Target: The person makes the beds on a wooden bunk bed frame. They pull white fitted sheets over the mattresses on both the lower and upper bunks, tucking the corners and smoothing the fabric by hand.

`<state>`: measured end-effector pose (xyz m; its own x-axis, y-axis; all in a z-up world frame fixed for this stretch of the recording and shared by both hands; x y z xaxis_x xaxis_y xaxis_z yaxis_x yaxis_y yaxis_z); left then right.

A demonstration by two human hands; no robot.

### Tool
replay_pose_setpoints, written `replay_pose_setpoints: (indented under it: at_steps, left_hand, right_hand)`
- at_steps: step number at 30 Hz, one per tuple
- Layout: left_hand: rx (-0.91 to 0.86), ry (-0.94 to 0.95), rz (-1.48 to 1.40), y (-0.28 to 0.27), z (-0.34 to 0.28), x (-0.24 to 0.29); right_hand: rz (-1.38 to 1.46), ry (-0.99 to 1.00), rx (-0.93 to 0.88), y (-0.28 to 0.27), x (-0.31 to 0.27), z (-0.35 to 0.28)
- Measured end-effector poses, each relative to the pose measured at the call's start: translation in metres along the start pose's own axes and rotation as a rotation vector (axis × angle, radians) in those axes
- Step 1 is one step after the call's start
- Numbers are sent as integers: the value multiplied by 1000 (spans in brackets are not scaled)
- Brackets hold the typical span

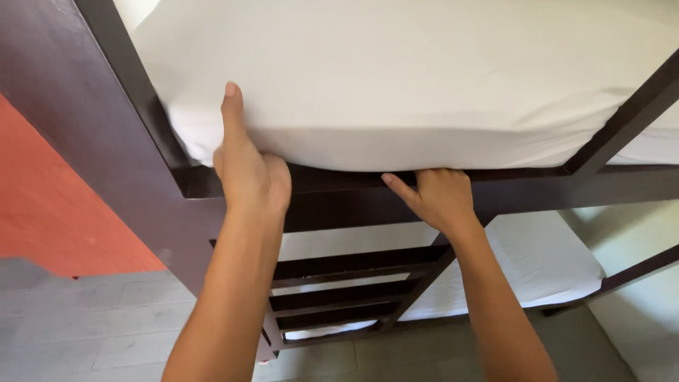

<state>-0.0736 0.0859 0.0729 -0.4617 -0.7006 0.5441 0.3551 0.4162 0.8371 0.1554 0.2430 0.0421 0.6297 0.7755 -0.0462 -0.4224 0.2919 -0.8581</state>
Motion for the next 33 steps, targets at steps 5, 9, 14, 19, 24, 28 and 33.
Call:
replay_pose_setpoints:
  at_steps: [5, 9, 14, 19, 24, 28, 33]
  left_hand:
    - [27, 109, 35, -12, 16, -9]
    - [-30, 101, 5, -7, 23, -6]
    - [-67, 196, 8, -9, 17, -5]
    - [-93, 243, 94, -25, 8, -7]
    - [-205, 259, 153, -26, -21, 6]
    - [-150, 174, 163, -42, -42, 14]
    - [-225, 128, 231, -49, -53, 24]
  right_hand:
    - [16, 58, -109, 5, 7, -7]
    - [65, -125, 130, -9, -4, -25]
    - [336, -69, 232, -48, -24, -90]
    - [325, 6, 294, -49, 33, -117]
    - [252, -62, 497, -65, 41, -92]
    - [130, -227, 573, -53, 13, -56]
    - [12, -240, 546, -19, -25, -11]
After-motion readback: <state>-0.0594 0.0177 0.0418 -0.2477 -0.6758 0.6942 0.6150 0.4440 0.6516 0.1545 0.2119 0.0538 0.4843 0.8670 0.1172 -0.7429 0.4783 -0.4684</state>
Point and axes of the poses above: each hand's wrist, its own z-axis towards the middle knuckle, its own y-axis out of the palm, x = y × z, the point moved 7 cm from there along z, towards the middle knuckle, and after that the axes turned 1 degree about -x, right-handed, at the moved point
